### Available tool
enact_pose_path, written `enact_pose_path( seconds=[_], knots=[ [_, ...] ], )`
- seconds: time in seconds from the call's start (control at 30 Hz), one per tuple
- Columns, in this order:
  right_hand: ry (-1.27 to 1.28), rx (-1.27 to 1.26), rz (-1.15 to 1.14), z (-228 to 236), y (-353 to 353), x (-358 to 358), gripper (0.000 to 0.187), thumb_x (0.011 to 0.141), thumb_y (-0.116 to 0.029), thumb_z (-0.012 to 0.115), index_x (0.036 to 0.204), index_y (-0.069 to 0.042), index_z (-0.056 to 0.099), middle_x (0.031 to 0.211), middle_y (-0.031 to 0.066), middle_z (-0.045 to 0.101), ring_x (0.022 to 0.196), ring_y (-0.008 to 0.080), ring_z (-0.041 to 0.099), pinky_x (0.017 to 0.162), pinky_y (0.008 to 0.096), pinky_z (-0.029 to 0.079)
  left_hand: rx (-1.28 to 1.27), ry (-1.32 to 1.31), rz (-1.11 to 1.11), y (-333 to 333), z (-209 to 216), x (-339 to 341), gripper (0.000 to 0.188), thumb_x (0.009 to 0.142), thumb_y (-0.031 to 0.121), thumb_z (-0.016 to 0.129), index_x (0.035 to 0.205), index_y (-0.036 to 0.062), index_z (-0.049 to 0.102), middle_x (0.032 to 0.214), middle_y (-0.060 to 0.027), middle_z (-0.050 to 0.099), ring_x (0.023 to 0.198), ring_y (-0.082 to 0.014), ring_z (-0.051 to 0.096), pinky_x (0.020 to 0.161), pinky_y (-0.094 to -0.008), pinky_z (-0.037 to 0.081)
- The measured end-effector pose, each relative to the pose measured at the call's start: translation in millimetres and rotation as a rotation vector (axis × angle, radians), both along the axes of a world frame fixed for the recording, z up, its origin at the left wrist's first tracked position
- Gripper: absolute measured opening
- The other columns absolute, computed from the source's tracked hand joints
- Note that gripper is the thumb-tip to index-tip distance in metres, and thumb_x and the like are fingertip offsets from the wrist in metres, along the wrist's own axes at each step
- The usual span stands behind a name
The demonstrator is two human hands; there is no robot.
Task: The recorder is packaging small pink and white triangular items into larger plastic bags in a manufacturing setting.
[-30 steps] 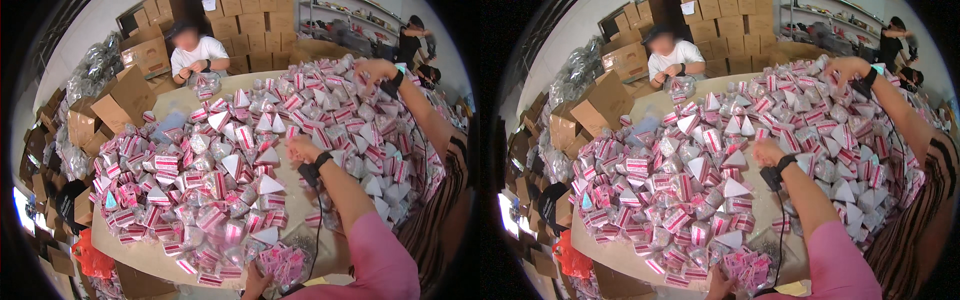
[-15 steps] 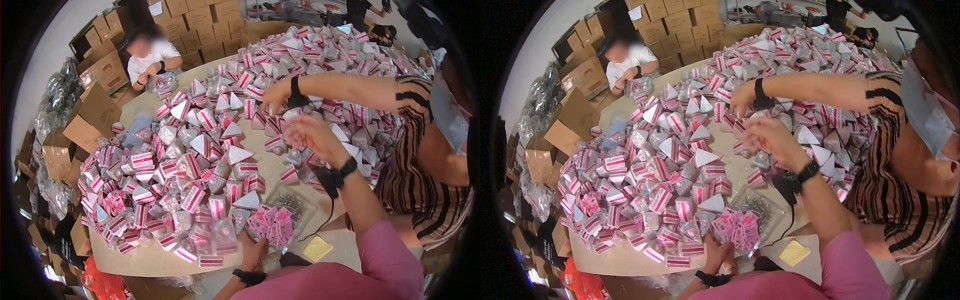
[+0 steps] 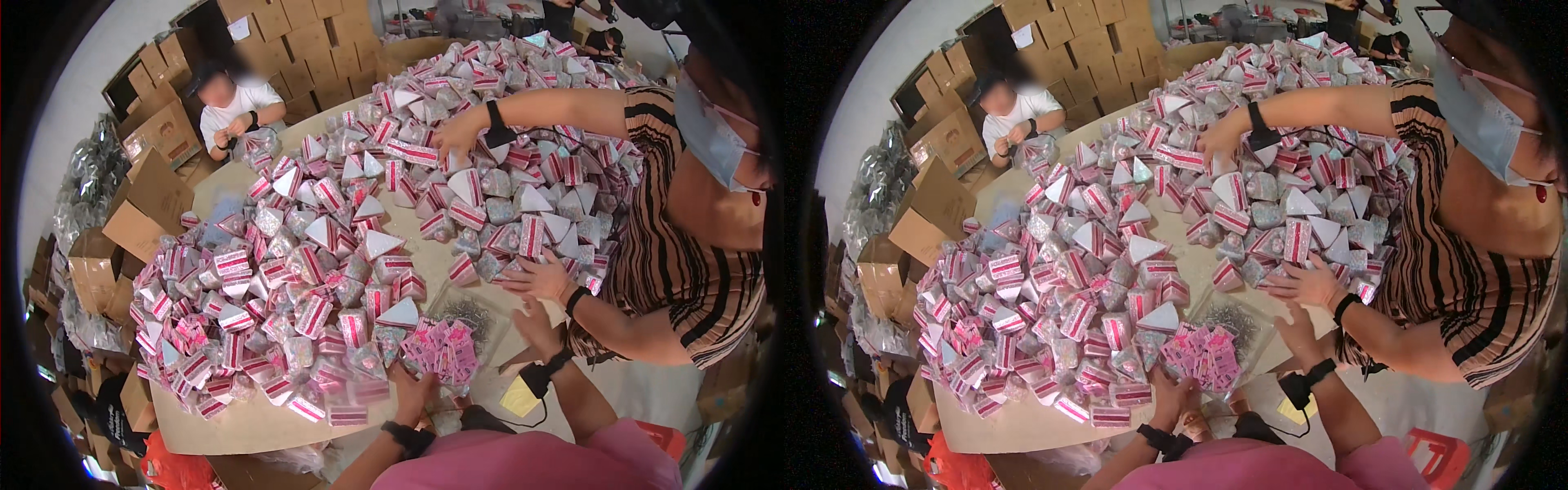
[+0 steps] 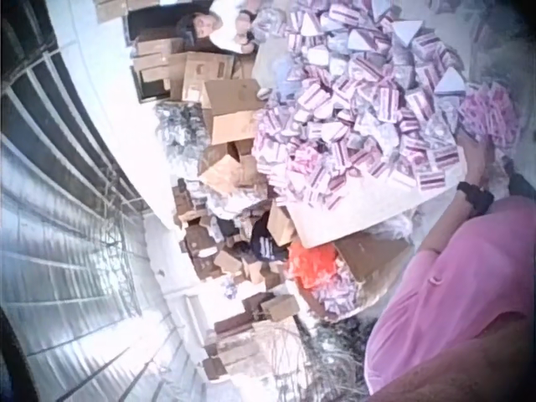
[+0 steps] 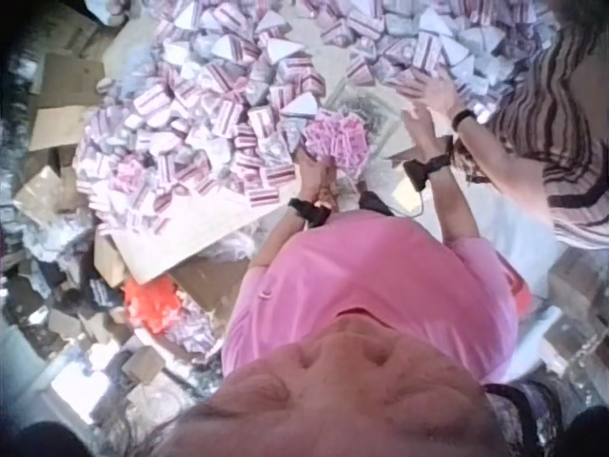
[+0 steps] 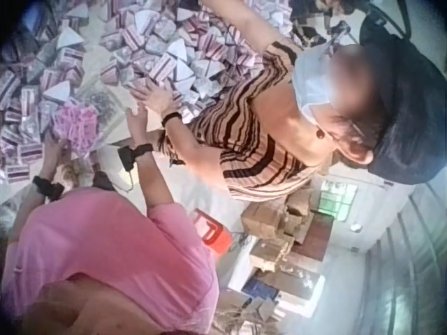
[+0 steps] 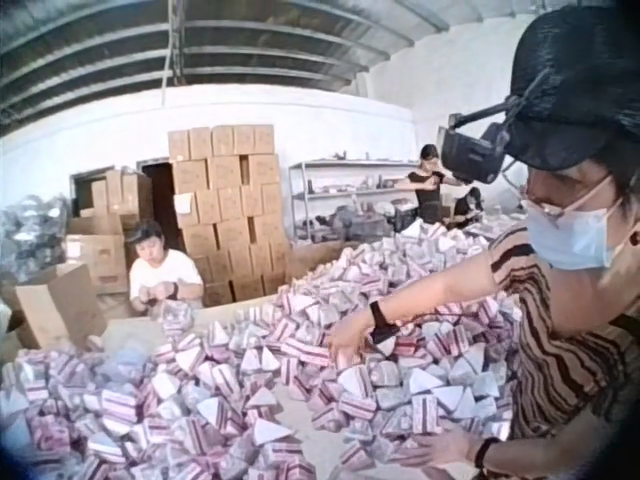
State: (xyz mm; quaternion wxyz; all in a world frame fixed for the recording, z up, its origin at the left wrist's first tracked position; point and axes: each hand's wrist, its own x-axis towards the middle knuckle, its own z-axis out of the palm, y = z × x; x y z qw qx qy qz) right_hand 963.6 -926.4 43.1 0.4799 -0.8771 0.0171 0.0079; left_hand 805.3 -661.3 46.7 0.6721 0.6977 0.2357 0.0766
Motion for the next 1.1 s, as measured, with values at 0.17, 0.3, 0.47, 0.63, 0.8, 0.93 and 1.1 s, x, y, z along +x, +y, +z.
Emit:
enact_pose_path(
  seconds=[0.17,0.3,0.47,0.63,0.8,0.93,1.1],
  knots=[
    [-0.046,-0.119,0.053,-13,22,-1,0.036,0.078,-0.024,0.062,0.105,0.001,0.059,0.101,0.0222,0.057,0.099,0.0358,0.055,0.085,0.0399,0.043,-0.228,0.053,-0.007,0,16,2,0.058,0.07,0.007,0.068,0.12,-0.0019,0.039,0.109,-0.0168,0.052,0.097,-0.0241,0.056,0.082,-0.036,0.046],
    [0.04,-0.132,0.043,-9,33,-8,0.024,0.081,-0.018,0.059,0.095,0.001,0.061,0.091,0.0189,0.058,0.079,0.0307,0.059,0.07,0.0369,0.047,-0.101,0.062,0.016,6,-18,1,0.06,0.069,0.006,0.068,0.12,-0.0028,0.038,0.111,-0.0205,0.051,0.102,-0.0297,0.054,0.089,-0.0384,0.043],
    [0.021,-0.008,0.01,-46,1,-26,0.016,0.086,-0.011,0.053,0.088,0.002,0.061,0.076,0.0117,0.057,0.048,0.0176,0.057,0.043,0.028,0.046,0.086,0.167,-0.081,2,3,5,0.063,0.067,0.01,0.065,0.122,-0.0043,0.037,0.112,-0.024,0.05,0.101,-0.0356,0.053,0.09,-0.0408,0.041],
    [0.136,0.057,-0.042,-19,14,-32,0.017,0.08,-0.011,0.056,0.092,0.0,0.064,0.084,0.019,0.059,0.073,0.031,0.062,0.063,0.0375,0.049,0.207,0.118,-0.086,7,-11,-1,0.065,0.069,0.011,0.062,0.126,-0.0045,0.034,0.111,-0.0262,0.051,0.103,-0.0391,0.051,0.092,-0.0427,0.039],
    [0.11,0.018,0.011,-34,3,-28,0.017,0.081,-0.011,0.056,0.092,0.0,0.064,0.082,0.018,0.059,0.065,0.0307,0.062,0.059,0.0375,0.049,0.296,0.01,-0.106,6,3,-1,0.063,0.072,0.004,0.057,0.13,-0.0007,0.031,0.108,-0.0242,0.052,0.095,-0.0359,0.056,0.083,-0.0415,0.046],
    [0.262,0.04,0.024,-12,7,-33,0.017,0.083,-0.01,0.055,0.093,0.001,0.064,0.08,0.0153,0.059,0.063,0.0263,0.062,0.055,0.0358,0.049,0.128,-0.009,-0.114,5,25,-1,0.061,0.074,-0.003,0.051,0.131,0.0005,0.031,0.102,-0.0202,0.056,0.075,-0.0288,0.061,0.062,-0.0347,0.05],
    [0.241,0.104,0.021,-23,-10,-33,0.019,0.083,-0.008,0.054,0.097,0.003,0.062,0.081,0.0132,0.06,0.06,0.0212,0.062,0.05,0.0315,0.051,0.041,0.028,-0.1,-2,39,8,0.063,0.074,-0.005,0.05,0.134,0.0002,0.03,0.1,-0.0185,0.057,0.071,-0.0273,0.062,0.058,-0.0338,0.05]
  ],
)
